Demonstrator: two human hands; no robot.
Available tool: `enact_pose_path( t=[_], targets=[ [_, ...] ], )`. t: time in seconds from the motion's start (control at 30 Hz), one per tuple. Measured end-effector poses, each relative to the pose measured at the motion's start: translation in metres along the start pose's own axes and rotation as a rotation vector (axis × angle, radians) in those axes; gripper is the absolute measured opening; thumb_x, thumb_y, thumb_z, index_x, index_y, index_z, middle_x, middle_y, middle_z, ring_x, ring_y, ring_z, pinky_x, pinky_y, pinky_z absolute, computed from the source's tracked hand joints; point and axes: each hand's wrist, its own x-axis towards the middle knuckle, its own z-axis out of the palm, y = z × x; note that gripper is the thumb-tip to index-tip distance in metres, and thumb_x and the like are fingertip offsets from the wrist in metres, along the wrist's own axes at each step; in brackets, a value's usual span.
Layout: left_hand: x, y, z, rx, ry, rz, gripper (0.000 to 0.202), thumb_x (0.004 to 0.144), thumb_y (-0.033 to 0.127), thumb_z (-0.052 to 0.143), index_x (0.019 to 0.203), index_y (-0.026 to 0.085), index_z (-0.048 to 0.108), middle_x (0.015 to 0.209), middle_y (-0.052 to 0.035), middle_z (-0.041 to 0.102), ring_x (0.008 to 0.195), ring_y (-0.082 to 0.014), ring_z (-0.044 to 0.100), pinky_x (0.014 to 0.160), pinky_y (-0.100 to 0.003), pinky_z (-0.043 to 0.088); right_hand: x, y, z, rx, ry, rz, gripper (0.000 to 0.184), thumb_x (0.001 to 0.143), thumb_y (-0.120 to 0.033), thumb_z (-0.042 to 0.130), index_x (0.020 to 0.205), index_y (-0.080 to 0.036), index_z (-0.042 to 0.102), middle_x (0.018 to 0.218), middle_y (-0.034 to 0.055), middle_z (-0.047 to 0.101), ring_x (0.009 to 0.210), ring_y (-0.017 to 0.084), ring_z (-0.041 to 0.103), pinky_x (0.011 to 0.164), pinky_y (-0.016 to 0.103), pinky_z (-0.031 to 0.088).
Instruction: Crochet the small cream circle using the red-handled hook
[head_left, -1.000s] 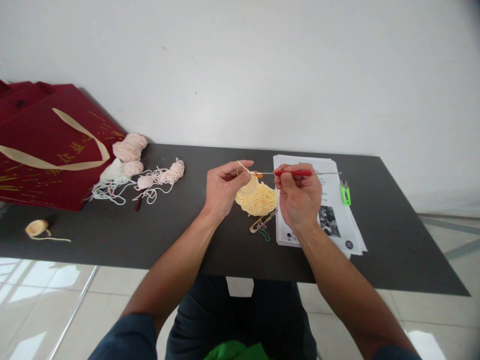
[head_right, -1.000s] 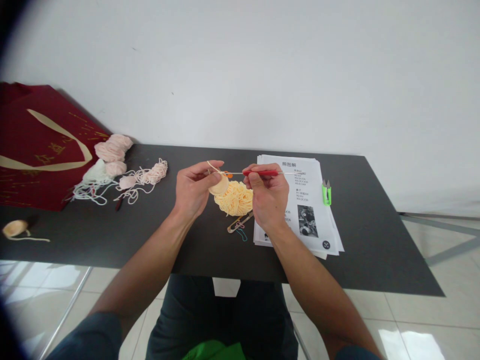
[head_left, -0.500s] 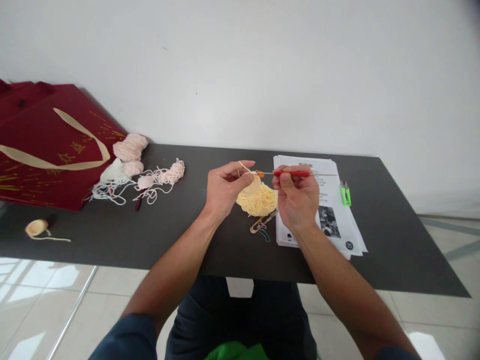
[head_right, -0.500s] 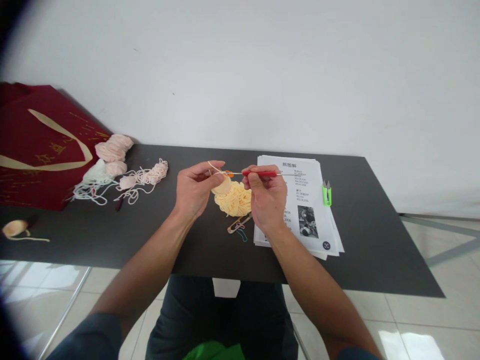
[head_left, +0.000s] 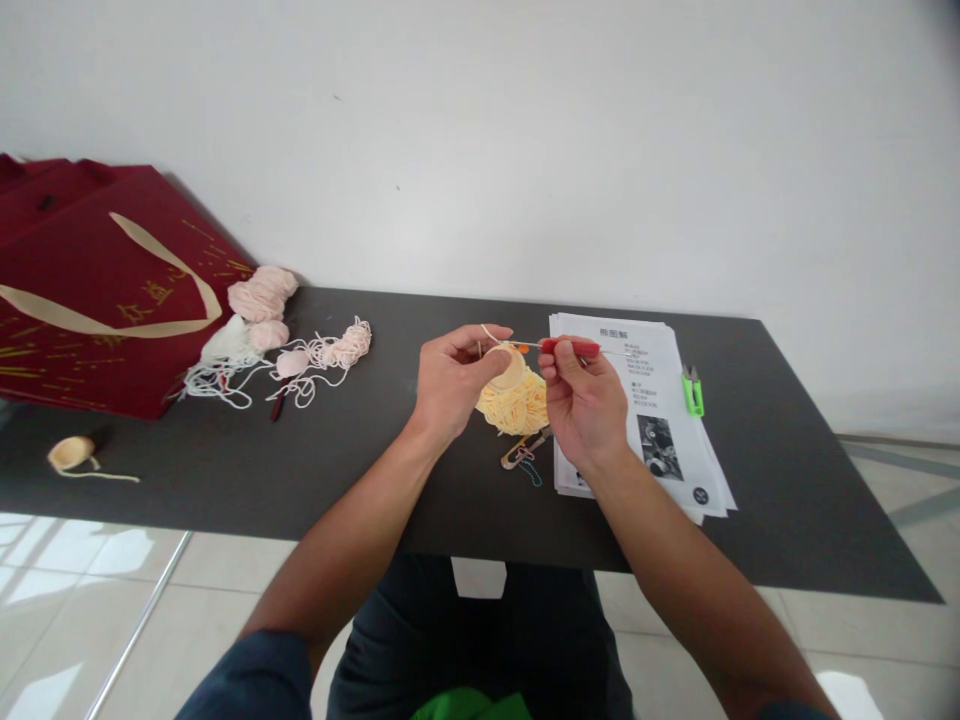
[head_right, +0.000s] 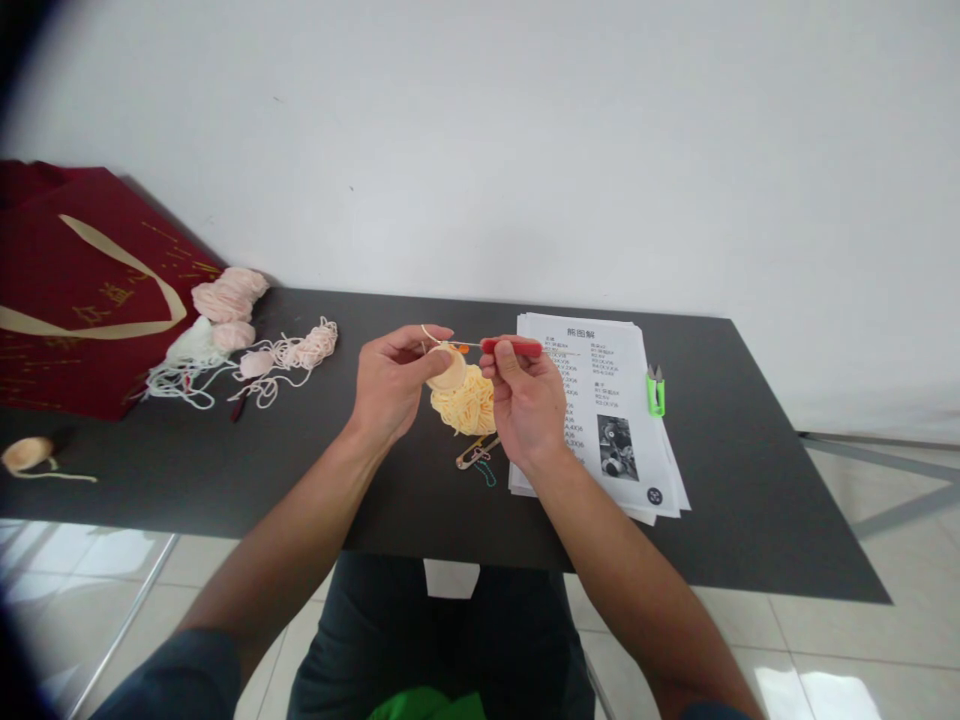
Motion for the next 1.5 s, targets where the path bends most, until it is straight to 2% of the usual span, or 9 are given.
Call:
enact_pose_path(
  t=[0.1, 0.2, 0.3, 0.53, 0.87, 1.23, 1.5],
  targets=[
    [0.000, 0.001, 0.001, -0.045, 0.000, -0.050, 0.019, 0.068, 0.018, 0.086, 0.086, 0.019, 0.082, 0.073, -0.0003, 0.073, 0.063, -0.0101, 0.061, 0.063, -0.024, 0.046, 0.003, 0.001, -0.001, 0.105, 0.001, 0.113, 0.020, 0.073, -0.025, 0.093, 0.081, -0.021, 0.075, 0.087, -0.0016, 0.078, 0.071, 0.004, 0.066, 0.064, 0.010, 0.059],
    [0.001, 0.004, 0.001, -0.144, -0.042, -0.157, 0.018, 0.064, 0.018, 0.087, 0.081, 0.017, 0.081, 0.082, -0.0029, 0.076, 0.069, -0.0120, 0.065, 0.068, -0.026, 0.049, 0.005, 0.001, -0.003, 0.201, -0.012, 0.211, 0.021, 0.071, -0.020, 0.094, 0.077, -0.019, 0.074, 0.086, -0.0009, 0.078, 0.071, 0.003, 0.067, 0.065, 0.007, 0.059],
    [0.001, 0.007, 0.002, -0.215, -0.067, -0.255, 0.018, 0.062, 0.018, 0.087, 0.078, 0.016, 0.081, 0.083, -0.0033, 0.076, 0.069, -0.0123, 0.066, 0.069, -0.026, 0.050, 0.005, 0.000, -0.002, 0.216, -0.019, 0.251, 0.019, 0.073, -0.019, 0.092, 0.076, -0.019, 0.073, 0.085, -0.0016, 0.077, 0.070, 0.003, 0.067, 0.064, 0.007, 0.059],
    [-0.001, 0.007, 0.004, -0.177, 0.008, -0.134, 0.013, 0.066, 0.016, 0.085, 0.078, 0.019, 0.083, 0.080, -0.0023, 0.077, 0.067, -0.0100, 0.063, 0.066, -0.024, 0.047, 0.004, -0.007, -0.002, 0.119, -0.010, 0.123, 0.020, 0.073, -0.022, 0.093, 0.076, -0.020, 0.073, 0.084, -0.0014, 0.076, 0.068, 0.003, 0.065, 0.059, 0.008, 0.056],
    [-0.003, 0.008, 0.005, -0.140, 0.023, -0.131, 0.011, 0.068, 0.017, 0.081, 0.079, 0.019, 0.084, 0.076, -0.0035, 0.077, 0.064, -0.0115, 0.063, 0.064, -0.025, 0.046, 0.006, -0.008, -0.006, 0.071, -0.047, 0.019, 0.028, 0.068, -0.025, 0.095, 0.074, -0.022, 0.068, 0.084, -0.0034, 0.072, 0.069, 0.004, 0.060, 0.063, 0.013, 0.052],
    [-0.003, 0.007, 0.005, -0.107, 0.039, -0.114, 0.009, 0.069, 0.019, 0.082, 0.078, 0.020, 0.084, 0.079, -0.0040, 0.078, 0.062, -0.0118, 0.061, 0.063, -0.027, 0.046, 0.000, -0.011, -0.001, -0.090, -0.074, -0.128, 0.023, 0.076, -0.030, 0.088, 0.080, -0.028, 0.066, 0.088, -0.0031, 0.068, 0.069, 0.009, 0.054, 0.064, 0.024, 0.048],
    [-0.003, 0.003, 0.003, -0.083, 0.027, -0.073, 0.009, 0.072, 0.021, 0.083, 0.080, 0.022, 0.084, 0.081, -0.0035, 0.079, 0.064, -0.0109, 0.062, 0.064, -0.025, 0.046, -0.003, -0.009, 0.001, -0.120, -0.064, -0.180, 0.019, 0.078, -0.031, 0.086, 0.082, -0.029, 0.068, 0.090, -0.0028, 0.070, 0.071, 0.010, 0.058, 0.067, 0.025, 0.051]
  ],
)
